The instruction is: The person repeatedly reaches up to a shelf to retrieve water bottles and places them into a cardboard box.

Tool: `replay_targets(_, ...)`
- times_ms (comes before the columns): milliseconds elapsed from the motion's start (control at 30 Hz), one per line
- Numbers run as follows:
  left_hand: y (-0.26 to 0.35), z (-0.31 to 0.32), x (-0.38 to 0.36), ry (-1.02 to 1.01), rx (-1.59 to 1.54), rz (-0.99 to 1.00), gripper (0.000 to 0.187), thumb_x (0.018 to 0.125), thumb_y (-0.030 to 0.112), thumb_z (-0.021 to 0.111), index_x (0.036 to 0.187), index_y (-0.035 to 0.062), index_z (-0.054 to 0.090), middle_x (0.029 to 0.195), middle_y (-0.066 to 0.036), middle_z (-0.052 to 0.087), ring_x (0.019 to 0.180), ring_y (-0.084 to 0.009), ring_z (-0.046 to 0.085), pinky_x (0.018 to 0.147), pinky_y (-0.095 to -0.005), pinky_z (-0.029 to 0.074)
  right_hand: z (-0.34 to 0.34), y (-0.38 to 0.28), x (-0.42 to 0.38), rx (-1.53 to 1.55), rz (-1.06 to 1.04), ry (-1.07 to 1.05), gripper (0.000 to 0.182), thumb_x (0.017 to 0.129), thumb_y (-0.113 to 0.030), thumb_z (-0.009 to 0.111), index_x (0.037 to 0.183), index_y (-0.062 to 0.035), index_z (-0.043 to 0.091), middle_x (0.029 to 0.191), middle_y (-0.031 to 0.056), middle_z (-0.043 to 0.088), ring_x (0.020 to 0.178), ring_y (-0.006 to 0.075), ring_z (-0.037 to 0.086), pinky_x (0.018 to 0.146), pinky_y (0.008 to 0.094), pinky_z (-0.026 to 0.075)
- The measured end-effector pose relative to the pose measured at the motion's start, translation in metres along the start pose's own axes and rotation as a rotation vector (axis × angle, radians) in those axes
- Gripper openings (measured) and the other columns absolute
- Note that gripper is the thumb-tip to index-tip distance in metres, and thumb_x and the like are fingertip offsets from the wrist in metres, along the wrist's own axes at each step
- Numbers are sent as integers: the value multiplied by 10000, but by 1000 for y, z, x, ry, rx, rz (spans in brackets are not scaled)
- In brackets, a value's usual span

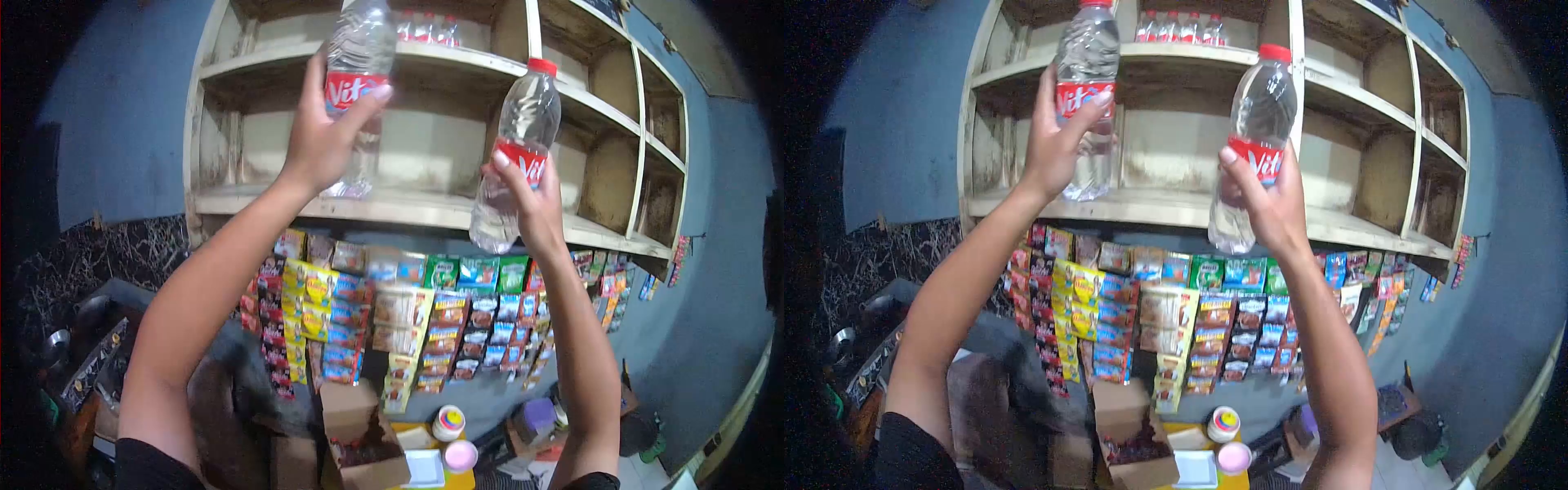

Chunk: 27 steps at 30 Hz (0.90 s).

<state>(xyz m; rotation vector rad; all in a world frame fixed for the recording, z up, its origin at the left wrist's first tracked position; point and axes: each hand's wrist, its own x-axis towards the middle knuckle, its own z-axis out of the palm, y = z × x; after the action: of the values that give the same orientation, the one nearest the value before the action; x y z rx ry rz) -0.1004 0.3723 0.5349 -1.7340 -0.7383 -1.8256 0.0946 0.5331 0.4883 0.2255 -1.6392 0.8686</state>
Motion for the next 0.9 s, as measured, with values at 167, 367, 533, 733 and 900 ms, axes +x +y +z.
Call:
replay_targets(167, 53, -43, -74, 6, -109, -262, 635, 868, 183, 689, 1383, 119, 321, 1027, -55, 598, 797, -109, 609, 616, -277, 559, 22, -18, -97, -44, 191, -22, 474, 863, -254, 712, 1212, -28, 484, 1039, 66, 607, 907, 120, 589, 798, 277, 492)
replay_targets(367, 105, -69, -155, 55, -248, -526, 563, 887, 135, 630, 1354, 67, 323, 1052, -92, 583, 862, -141, 612, 665, -301, 555, 31, -31, -191, -6, 349, -45, 539, 864, -184, 705, 1289, -26, 412, 1118, 82, 586, 973, 138, 577, 855, 298, 481)
replay_targets(533, 136, -64, -200, 45, -262, -693, 607, 883, 121, 571, 1400, 56, 259, 1036, -122, 574, 775, -170, 623, 654, -305, 548, 15, -29, -227, 46, 483, -18, 510, 859, -150, 705, 1270, -40, 423, 1068, 59, 589, 919, 117, 579, 787, 278, 498)
replay_targets(733, 148, -31, -251, 77, -148, -851, 654, 855, 248, 589, 1385, 60, 255, 938, -154, 567, 637, -220, 624, 553, -345, 550, -30, -28, -275, 47, 605, -24, 507, 846, -118, 716, 1261, -37, 437, 1069, 48, 591, 933, 119, 575, 839, 288, 477)
replay_targets(900, 160, 10, -315, 132, -291, -1046, 769, 846, 183, 649, 1450, 85, 184, 971, -132, 569, 716, -195, 626, 594, -329, 557, -90, -26, -322, 88, 747, -27, 496, 843, -151, 725, 1246, -34, 460, 1097, 73, 597, 964, 135, 588, 849, 296, 478)
